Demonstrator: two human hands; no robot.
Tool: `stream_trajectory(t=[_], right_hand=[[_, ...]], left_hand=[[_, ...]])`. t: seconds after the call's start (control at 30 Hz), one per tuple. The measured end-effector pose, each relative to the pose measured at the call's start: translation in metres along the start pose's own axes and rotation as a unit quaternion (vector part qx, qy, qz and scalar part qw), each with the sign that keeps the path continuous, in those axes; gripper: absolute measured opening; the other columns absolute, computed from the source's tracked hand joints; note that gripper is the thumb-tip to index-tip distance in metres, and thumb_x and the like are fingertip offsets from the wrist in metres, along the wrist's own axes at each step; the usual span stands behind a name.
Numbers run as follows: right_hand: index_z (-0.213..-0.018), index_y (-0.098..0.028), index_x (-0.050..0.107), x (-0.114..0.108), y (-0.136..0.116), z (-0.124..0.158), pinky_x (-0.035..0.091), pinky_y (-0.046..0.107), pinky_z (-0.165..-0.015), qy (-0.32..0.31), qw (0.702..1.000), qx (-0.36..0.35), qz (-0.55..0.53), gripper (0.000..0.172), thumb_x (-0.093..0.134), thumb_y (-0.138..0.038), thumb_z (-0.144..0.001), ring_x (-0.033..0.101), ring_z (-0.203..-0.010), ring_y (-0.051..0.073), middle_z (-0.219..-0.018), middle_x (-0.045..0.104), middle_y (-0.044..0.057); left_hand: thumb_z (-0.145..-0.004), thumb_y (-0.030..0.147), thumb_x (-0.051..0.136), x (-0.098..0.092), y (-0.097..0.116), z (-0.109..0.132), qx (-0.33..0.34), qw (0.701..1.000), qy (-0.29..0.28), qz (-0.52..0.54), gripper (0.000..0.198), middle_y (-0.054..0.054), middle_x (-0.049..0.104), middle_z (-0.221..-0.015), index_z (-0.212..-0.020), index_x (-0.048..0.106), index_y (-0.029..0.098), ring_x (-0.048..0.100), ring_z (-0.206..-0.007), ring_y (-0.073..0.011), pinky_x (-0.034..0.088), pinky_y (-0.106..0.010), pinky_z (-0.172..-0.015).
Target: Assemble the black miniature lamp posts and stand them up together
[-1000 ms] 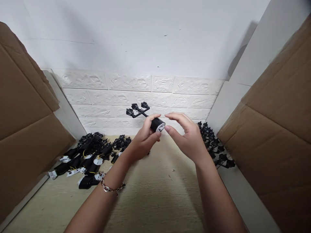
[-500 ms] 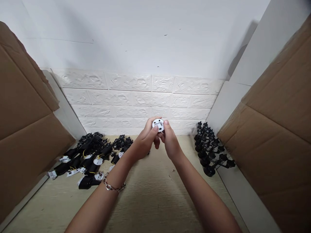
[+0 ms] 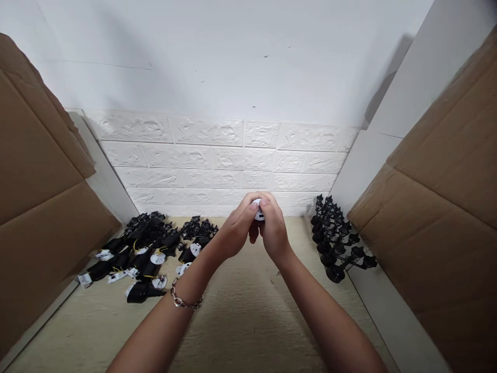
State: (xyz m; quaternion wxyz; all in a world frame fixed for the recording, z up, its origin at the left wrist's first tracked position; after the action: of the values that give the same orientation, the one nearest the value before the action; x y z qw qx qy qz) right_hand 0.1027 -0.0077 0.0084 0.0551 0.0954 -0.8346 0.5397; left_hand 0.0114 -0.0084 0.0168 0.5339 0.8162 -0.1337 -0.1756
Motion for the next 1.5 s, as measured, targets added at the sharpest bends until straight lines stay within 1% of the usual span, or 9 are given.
stream_trajectory(t=[0.23, 0.47, 0.57, 0.67, 0.73, 0.83, 1.3, 1.43, 1.5], right_hand=[[-0.077, -0.02, 0.045, 0.001, -0.002, 0.001, 0.025, 0.017, -0.026, 0.02, 1.0, 0.012, -0.004, 0.022, 0.034, -0.037, -0.084, 0.034, -0.031, 0.005, -0.052, 0.037, -0.006], [-0.076, -0.021, 0.044, 0.003, 0.004, 0.004, 0.028, 0.018, -0.03, 0.029, 0.999, -0.01, 0.018, 0.029, 0.035, -0.047, -0.085, 0.037, -0.037, 0.006, -0.057, 0.041, -0.005], [-0.076, -0.02, 0.047, 0.002, 0.006, 0.002, 0.041, 0.021, -0.049, 0.047, 0.995, -0.074, 0.049, 0.028, 0.035, -0.044, -0.086, 0.048, -0.057, 0.01, -0.066, 0.048, -0.002], [-0.076, -0.019, 0.048, 0.002, 0.007, 0.001, 0.042, 0.025, -0.067, 0.06, 0.988, -0.126, 0.069, 0.027, 0.034, -0.039, -0.088, 0.05, -0.072, 0.012, -0.074, 0.051, 0.0], [-0.076, -0.019, 0.048, 0.002, 0.007, 0.002, 0.042, 0.025, -0.068, 0.056, 0.987, -0.132, 0.066, 0.027, 0.032, -0.037, -0.088, 0.049, -0.071, 0.012, -0.074, 0.05, 0.0], [-0.077, -0.019, 0.047, 0.002, 0.007, 0.003, 0.042, 0.024, -0.067, 0.051, 0.987, -0.139, 0.06, 0.026, 0.032, -0.036, -0.089, 0.049, -0.07, 0.011, -0.073, 0.05, 0.0], [-0.08, -0.019, 0.047, 0.003, 0.004, 0.006, 0.042, 0.025, -0.069, 0.067, 0.984, -0.152, 0.071, 0.026, 0.029, -0.035, -0.09, 0.049, -0.073, 0.012, -0.076, 0.05, 0.001], [-0.081, -0.019, 0.047, 0.003, 0.003, 0.006, 0.042, 0.024, -0.071, 0.06, 0.984, -0.153, 0.064, 0.026, 0.03, -0.036, -0.09, 0.049, -0.074, 0.012, -0.077, 0.05, 0.001], [-0.084, -0.019, 0.048, 0.003, 0.003, 0.006, 0.042, 0.025, -0.073, 0.052, 0.985, -0.152, 0.058, 0.028, 0.03, -0.039, -0.09, 0.049, -0.078, 0.012, -0.081, 0.051, 0.001]], left_hand=[[-0.089, 0.041, 0.031, 0.007, -0.005, -0.003, 0.02, 0.999, 0.05, 0.005, 0.03, 0.001, 0.05, -0.069, -0.1, 0.048, 0.02, 0.042, -0.046, -0.0074, 0.036, -0.02, -0.041], [-0.089, 0.042, 0.032, 0.011, -0.005, 0.001, 0.006, 0.994, 0.102, -0.03, 0.032, 0.002, 0.047, -0.061, -0.104, 0.051, 0.021, 0.039, -0.043, -0.0089, 0.033, -0.021, -0.038], [-0.089, 0.039, 0.031, 0.013, -0.005, 0.001, 0.03, 0.988, 0.133, -0.073, 0.032, 0.001, 0.051, -0.066, -0.102, 0.053, 0.021, 0.044, -0.052, -0.0107, 0.039, -0.023, -0.048], [-0.09, 0.033, 0.029, 0.016, -0.003, 0.001, 0.088, 0.976, 0.156, -0.121, 0.031, -0.003, 0.058, -0.086, -0.1, 0.055, 0.019, 0.053, -0.079, -0.0146, 0.043, -0.026, -0.072], [-0.091, 0.031, 0.028, 0.017, -0.002, 0.001, 0.112, 0.972, 0.156, -0.137, 0.031, -0.004, 0.059, -0.096, -0.101, 0.054, 0.019, 0.052, -0.09, -0.0153, 0.041, -0.028, -0.082], [-0.091, 0.029, 0.027, 0.019, -0.001, 0.001, 0.117, 0.969, 0.157, -0.15, 0.03, -0.005, 0.059, -0.099, -0.104, 0.053, 0.018, 0.052, -0.092, -0.0148, 0.039, -0.028, -0.085], [-0.091, 0.028, 0.028, 0.021, 0.003, 0.003, 0.108, 0.969, 0.147, -0.169, 0.027, -0.004, 0.06, -0.1, -0.102, 0.051, 0.018, 0.053, -0.095, -0.0154, 0.039, -0.028, -0.087], [-0.091, 0.028, 0.029, 0.019, 0.006, 0.004, 0.127, 0.969, 0.141, -0.157, 0.026, -0.004, 0.058, -0.099, -0.1, 0.051, 0.019, 0.051, -0.098, -0.0159, 0.039, -0.028, -0.086], [-0.091, 0.03, 0.03, 0.016, 0.006, 0.004, 0.118, 0.974, 0.142, -0.134, 0.025, -0.003, 0.058, -0.095, -0.097, 0.052, 0.02, 0.053, -0.089, -0.0148, 0.042, -0.026, -0.079]])
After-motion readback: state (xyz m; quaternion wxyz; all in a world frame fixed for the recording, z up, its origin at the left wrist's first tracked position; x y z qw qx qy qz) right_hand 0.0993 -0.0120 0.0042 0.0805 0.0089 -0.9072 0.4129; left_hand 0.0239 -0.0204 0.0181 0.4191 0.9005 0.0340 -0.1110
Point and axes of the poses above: each hand's wrist, its own z-axis away from the middle knuckle, its own x-axis out of the palm, y = z × x, the point moved 1 cm from there along -z, towards the middle knuckle
